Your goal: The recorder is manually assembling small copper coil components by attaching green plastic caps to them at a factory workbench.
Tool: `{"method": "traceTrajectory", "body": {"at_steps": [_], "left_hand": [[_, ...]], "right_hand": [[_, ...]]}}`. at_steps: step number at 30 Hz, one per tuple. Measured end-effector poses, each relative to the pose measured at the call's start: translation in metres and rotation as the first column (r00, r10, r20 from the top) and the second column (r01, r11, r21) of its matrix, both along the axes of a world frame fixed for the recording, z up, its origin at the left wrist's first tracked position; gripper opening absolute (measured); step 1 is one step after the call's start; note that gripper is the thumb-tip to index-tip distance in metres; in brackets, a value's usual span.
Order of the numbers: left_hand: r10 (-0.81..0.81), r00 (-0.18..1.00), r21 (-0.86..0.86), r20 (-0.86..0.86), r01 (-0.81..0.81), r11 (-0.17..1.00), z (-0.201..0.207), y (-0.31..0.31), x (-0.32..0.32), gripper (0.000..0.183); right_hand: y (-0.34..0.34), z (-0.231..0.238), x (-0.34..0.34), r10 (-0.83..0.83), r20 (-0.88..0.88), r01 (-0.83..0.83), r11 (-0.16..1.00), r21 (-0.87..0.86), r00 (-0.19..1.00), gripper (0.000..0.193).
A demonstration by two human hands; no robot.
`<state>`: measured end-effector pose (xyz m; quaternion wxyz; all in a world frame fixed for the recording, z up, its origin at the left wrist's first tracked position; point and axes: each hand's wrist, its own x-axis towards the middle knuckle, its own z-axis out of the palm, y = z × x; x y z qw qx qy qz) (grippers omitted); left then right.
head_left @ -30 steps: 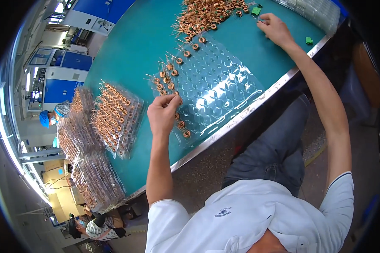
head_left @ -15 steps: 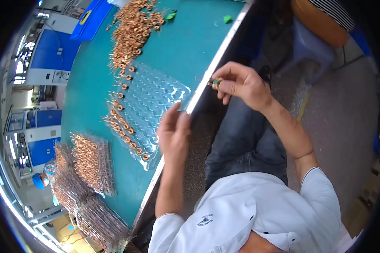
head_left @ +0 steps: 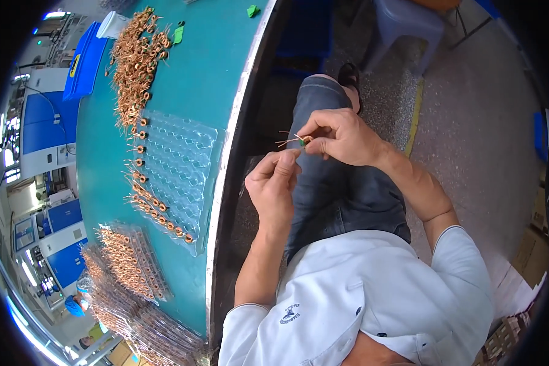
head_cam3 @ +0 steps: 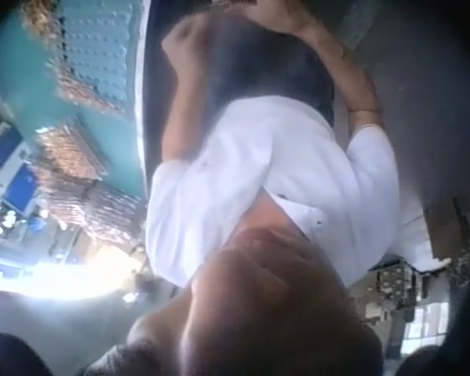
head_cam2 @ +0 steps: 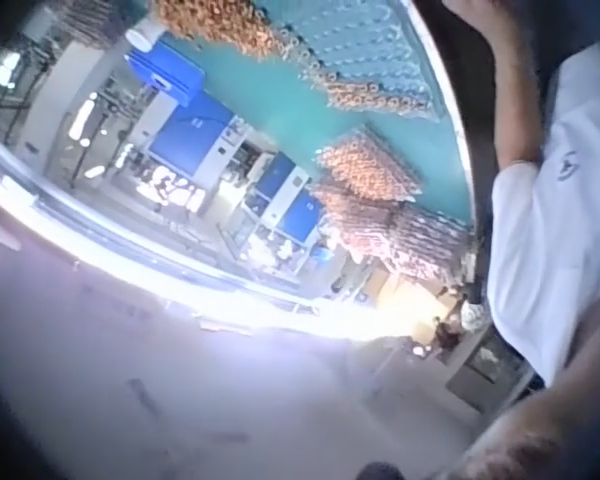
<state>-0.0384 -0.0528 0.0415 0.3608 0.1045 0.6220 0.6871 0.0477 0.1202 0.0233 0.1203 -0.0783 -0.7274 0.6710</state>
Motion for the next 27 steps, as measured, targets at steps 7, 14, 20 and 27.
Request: {"method": "traceTrajectory", "body": {"at_steps": [7, 14, 20, 27], "left_hand": [[0.031, 0.959, 0.044, 0.282, -0.046, 0.998, -0.008, 0.019, 0.002, 0.018], [-0.068, 0.786, -0.084, -0.615, 0.021, 0.996, -0.022, 0.027, 0.001, 0.021], [0.028, 0.819, 0.062, -0.573, 0.010, 0.998, -0.034, 0.025, 0.007, 0.013], [-0.007, 0.867, 0.119, -0.498, 0.076, 0.990, -0.035, 0.028, 0.007, 0.014]], "right_hand": [[0.007, -0.007, 0.010, -0.136, -0.039, 0.141, 0.966, 0.215, 0.990, 0.013], [0.008, -0.002, 0.018, -0.116, -0.076, 0.133, 0.951, 0.280, 0.990, 0.011], [0.001, -0.001, 0.020, -0.115, -0.040, 0.121, 0.944, 0.306, 0.993, 0.010], [0.003, -0.011, 0.034, -0.232, 0.102, 0.231, 0.973, 0.018, 0.967, 0.012]]}}
